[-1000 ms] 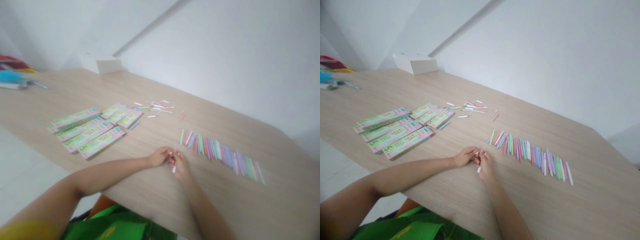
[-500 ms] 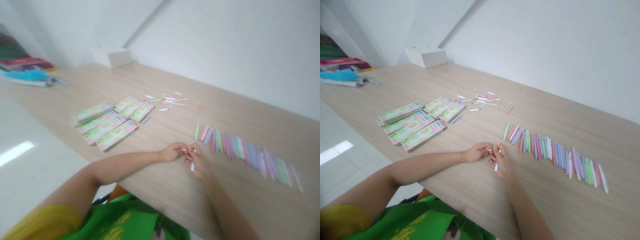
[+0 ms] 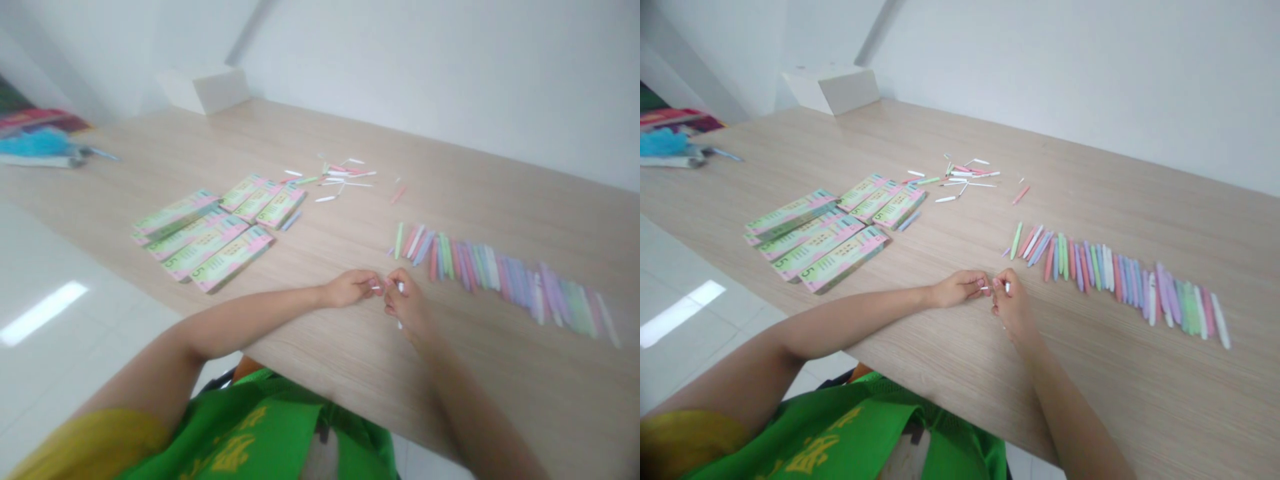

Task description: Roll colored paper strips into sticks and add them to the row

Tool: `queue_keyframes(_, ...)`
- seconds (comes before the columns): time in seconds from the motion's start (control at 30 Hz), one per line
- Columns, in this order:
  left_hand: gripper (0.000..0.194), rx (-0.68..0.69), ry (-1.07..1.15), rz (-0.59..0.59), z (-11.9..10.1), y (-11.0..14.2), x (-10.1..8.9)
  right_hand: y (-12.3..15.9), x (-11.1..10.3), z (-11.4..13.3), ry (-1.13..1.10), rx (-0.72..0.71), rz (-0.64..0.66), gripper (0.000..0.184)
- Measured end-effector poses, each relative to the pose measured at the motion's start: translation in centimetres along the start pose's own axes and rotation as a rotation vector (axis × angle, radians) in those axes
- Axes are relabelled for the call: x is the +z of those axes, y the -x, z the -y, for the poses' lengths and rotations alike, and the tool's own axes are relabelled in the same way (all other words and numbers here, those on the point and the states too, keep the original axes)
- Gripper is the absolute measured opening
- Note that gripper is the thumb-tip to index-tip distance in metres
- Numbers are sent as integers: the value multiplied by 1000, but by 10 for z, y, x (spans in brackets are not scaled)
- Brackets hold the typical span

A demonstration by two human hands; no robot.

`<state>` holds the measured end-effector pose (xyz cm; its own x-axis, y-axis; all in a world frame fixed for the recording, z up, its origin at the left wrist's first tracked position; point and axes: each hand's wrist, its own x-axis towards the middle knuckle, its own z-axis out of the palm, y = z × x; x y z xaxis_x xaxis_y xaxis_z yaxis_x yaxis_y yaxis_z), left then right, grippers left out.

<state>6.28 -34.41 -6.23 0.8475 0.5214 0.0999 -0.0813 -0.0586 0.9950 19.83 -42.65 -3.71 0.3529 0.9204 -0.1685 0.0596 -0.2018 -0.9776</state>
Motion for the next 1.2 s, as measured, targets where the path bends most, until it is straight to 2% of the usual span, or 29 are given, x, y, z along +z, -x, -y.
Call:
queue_keyframes(0.13, 27, -25, -9, 55, -5, 1, -2, 4, -1, -3, 103, -40, -62, 26)
queue_keyframes(0.33, 31, -55, 68, 82, -3, 1, -2, 10, 1, -2, 87, -37, -14, 26)
queue_keyframes(0.43, 30, -74, 75, 34, 0, -1, 0, 11, 3, -1, 150, -90, -43, 25)
queue_keyframes(0.63, 30, -99, 93, -140, -7, 0, 7, 11, 6, 4, 353, -246, -113, 28)
queue_keyframes(0.77, 22, -58, 92, -141, -8, 6, 7, 9, 10, 0, 273, -209, -154, 32)
queue_keyframes(0.93, 21, 42, 180, -46, -11, 17, 8, 10, 16, -8, 139, -153, -137, 39)
queue_keyframes(1.0, 19, 33, 79, -93, -14, 22, 10, 12, 20, -10, 98, -142, -107, 40)
queue_keyframes(1.1, 12, -3, -156, -255, -18, 28, 15, 18, 28, -10, 84, -149, -109, 42)
queue_keyframes(1.2, 8, -46, -145, -332, -17, 30, 20, 24, 37, -8, 110, -190, -167, 47)
